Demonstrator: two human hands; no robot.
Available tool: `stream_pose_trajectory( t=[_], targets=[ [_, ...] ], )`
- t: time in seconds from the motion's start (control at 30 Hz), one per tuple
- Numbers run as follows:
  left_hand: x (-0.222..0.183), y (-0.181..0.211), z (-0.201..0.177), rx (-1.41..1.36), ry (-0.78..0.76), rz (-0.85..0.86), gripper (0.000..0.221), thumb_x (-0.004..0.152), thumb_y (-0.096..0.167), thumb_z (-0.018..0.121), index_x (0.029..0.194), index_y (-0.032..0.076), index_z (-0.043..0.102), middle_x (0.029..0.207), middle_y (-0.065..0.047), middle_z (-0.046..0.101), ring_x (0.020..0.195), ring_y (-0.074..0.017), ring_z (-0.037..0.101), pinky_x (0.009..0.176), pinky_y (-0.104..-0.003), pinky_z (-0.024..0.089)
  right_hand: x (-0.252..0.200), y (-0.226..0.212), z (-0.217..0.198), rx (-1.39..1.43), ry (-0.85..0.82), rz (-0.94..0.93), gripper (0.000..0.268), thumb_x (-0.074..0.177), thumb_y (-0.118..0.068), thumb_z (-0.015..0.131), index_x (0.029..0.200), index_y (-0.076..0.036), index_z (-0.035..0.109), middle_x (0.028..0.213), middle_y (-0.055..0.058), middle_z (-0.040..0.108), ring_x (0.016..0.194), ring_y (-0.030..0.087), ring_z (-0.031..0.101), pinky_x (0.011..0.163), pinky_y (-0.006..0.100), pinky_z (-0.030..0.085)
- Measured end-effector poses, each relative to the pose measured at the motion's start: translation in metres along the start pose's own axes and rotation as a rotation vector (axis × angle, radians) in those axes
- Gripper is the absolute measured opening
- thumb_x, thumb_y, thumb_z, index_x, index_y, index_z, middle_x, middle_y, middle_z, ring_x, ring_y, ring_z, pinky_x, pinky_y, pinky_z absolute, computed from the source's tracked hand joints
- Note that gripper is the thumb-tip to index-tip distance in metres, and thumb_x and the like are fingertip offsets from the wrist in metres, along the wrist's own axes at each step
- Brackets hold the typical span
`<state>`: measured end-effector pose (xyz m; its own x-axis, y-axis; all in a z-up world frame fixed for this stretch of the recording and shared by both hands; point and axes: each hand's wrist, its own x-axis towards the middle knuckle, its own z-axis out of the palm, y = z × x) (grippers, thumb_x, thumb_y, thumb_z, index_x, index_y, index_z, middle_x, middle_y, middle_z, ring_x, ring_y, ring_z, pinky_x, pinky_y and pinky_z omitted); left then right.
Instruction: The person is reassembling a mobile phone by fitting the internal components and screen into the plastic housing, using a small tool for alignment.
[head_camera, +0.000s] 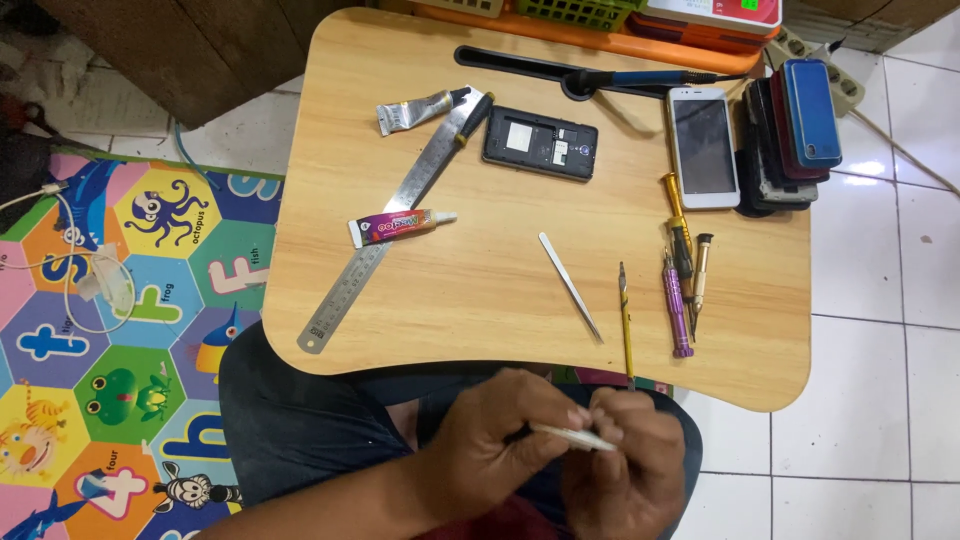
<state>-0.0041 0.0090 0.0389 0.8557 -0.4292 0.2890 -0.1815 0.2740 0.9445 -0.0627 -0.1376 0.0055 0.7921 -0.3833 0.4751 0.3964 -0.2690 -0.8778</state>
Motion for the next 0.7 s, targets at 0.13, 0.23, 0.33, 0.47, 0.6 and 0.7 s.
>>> stream_pose_trajectory(
  t=[0.13,0.23,0.33,0.47,0.6,0.7],
  targets=[
    [0.023,0.009,-0.031,0.373,-0.111,0.020,0.015,0.089,0.021,0.073,0.098,0.009,0.072,0.097,-0.002,0.075,0.086,-0.0196,0.067,0.087,-0.033,0.051,0.030,-0.003,-0.011,-0.132,-0.165,0.065,0.011,0.091,-0.008,0.062,0.101,-0.005,0.062,0.101,0.010,0.063,0.093,0.021,0.062,0.086,0.033,0.053],
    [0.025,0.009,-0.041,0.506,-0.201,0.042,0.028,0.084,0.014,0.077,0.112,0.010,0.071,0.095,-0.004,0.072,0.081,-0.0211,0.068,0.074,-0.033,0.053,0.046,-0.010,-0.004,-0.232,-0.364,-0.016,0.018,0.079,0.002,0.072,0.096,-0.003,0.067,0.094,0.009,0.066,0.081,0.018,0.060,0.070,0.028,0.051],
    [0.024,0.011,-0.044,0.611,-0.136,0.160,0.021,0.084,0.008,0.076,0.104,0.009,0.071,0.097,-0.003,0.075,0.085,-0.0215,0.071,0.074,-0.033,0.056,0.059,-0.020,0.003,-0.258,-0.374,-0.044,0.014,0.078,-0.005,0.078,0.089,-0.002,0.071,0.083,0.006,0.065,0.076,0.016,0.059,0.069,0.027,0.052],
    [0.014,0.004,-0.044,0.553,-0.084,0.143,0.021,0.083,0.011,0.078,0.103,0.009,0.072,0.099,-0.003,0.076,0.083,-0.0212,0.072,0.073,-0.033,0.056,0.070,-0.023,-0.002,-0.305,-0.511,-0.133,0.023,0.074,-0.012,0.082,0.095,-0.007,0.074,0.088,0.002,0.071,0.083,0.017,0.065,0.078,0.031,0.055],
    [0.006,-0.005,-0.042,0.503,-0.026,0.175,0.020,0.085,0.016,0.079,0.102,0.011,0.071,0.101,-0.001,0.076,0.086,-0.0193,0.073,0.075,-0.031,0.058,0.070,-0.028,-0.005,-0.343,-0.547,-0.112,0.020,0.074,-0.013,0.079,0.092,-0.007,0.076,0.087,0.000,0.070,0.085,0.017,0.063,0.078,0.031,0.052],
    [0.006,-0.008,-0.043,0.462,-0.063,0.132,0.023,0.082,0.015,0.081,0.103,0.012,0.071,0.102,-0.001,0.076,0.089,-0.0194,0.074,0.078,-0.031,0.059,0.074,-0.032,-0.005,-0.399,-0.565,-0.214,0.016,0.074,-0.013,0.078,0.089,-0.007,0.074,0.086,0.000,0.070,0.080,0.018,0.063,0.080,0.034,0.049]
  ],
)
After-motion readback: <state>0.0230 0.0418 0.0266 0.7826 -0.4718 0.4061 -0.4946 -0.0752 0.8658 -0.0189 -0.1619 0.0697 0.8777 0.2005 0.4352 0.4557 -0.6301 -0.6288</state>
